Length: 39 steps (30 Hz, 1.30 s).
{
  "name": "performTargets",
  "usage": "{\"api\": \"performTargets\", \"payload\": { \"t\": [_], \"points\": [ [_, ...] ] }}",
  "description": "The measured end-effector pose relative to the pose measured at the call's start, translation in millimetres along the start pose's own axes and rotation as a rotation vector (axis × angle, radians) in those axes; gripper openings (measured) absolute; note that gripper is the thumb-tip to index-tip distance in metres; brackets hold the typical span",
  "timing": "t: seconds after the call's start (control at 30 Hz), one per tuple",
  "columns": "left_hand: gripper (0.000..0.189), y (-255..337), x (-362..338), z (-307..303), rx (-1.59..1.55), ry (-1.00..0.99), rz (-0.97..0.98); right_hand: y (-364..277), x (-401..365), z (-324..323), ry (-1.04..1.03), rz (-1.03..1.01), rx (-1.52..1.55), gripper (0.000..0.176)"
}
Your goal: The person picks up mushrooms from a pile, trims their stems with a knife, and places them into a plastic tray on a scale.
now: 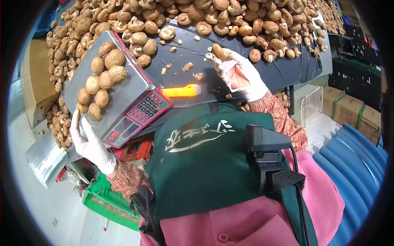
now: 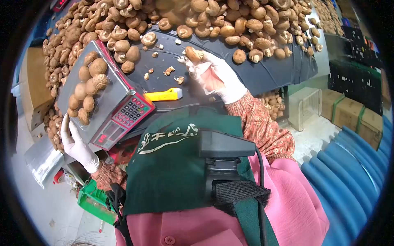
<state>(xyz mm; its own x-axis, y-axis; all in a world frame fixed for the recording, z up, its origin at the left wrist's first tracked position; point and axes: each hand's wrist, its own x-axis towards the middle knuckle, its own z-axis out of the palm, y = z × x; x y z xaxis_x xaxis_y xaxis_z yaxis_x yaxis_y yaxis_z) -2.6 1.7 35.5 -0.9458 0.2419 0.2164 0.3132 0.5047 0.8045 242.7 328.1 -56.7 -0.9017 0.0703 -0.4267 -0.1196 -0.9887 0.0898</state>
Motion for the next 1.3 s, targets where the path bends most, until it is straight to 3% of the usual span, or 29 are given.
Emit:
{"api": "performTargets", "payload": {
  "t": [0.2,0.23,0.3,0.33,0.37,0.4,0.43,0.5,0.53,0.63,0.73,0.77,0.83,0.97,1.03,1.1,1.23,1.3],
  "points": [
    [0.029,1,0,1,0.019,-0.018,0.026,0,-24,1,-0.004,-0.048,-0.035,0.037],
    [0.029,8,0,-1,0.157,-0.023,-0.002,-3,-38,0,0.104,-0.113,-0.188,0.036],
    [0.029,1,1,-4,0.069,0.002,0.001,-12,-78,-15,0.305,-0.268,-0.583,0.040],
    [0.029,4,2,-6,0.155,0.000,0.003,-20,-102,-15,0.382,-0.271,-0.823,0.039],
    [0.029,-4,1,-7,0.012,0.002,-0.059,-29,-125,-16,0.460,-0.266,-1.061,0.037],
    [0.029,-9,3,-7,0.031,-0.007,-0.058,-41,-140,-17,0.677,-0.161,-1.404,0.034],
    [0.029,-9,3,-4,0.052,-0.014,-0.057,-48,-154,-23,0.720,-0.130,-1.880,0.027],
    [0.031,-6,4,8,0.026,-0.051,-0.020,-54,-164,-46,0.887,-0.228,-2.659,0.025],
    [0.031,-3,4,14,0.012,-0.065,0.001,-46,-155,-38,0.971,-0.482,-2.607,0.024],
    [0.031,16,6,29,0.059,-0.124,0.074,-45,-113,-35,0.821,-0.825,-2.348,0.035],
    [0.030,26,10,28,0.065,-0.140,0.136,-44,-73,-44,0.904,-0.876,-2.381,0.051],
    [0.030,28,11,26,0.083,-0.136,0.161,-47,-63,-52,0.959,-0.797,-2.414,0.050],
    [0.029,23,9,18,0.079,-0.122,0.140,-54,-53,-60,0.944,-0.850,-2.463,0.048],
    [0.029,19,-1,5,0.115,-0.096,0.084,-45,-97,-39,0.943,-0.651,-2.615,0.037],
    [0.029,10,-7,4,0.088,-0.084,0.055,-54,-138,-38,0.959,-0.349,-2.775,0.035],
    [0.029,3,-9,7,0.120,-0.119,0.058,-66,-165,-27,1.053,0.131,-2.794,0.035],
    [0.030,11,-9,28,0.109,-0.189,0.168,-76,-140,-38,1.059,-0.767,-2.517,0.037],
    [0.030,20,-7,34,0.115,-0.200,0.229,-82,-110,-44,1.193,-0.876,-2.378,0.040]
  ]
}}
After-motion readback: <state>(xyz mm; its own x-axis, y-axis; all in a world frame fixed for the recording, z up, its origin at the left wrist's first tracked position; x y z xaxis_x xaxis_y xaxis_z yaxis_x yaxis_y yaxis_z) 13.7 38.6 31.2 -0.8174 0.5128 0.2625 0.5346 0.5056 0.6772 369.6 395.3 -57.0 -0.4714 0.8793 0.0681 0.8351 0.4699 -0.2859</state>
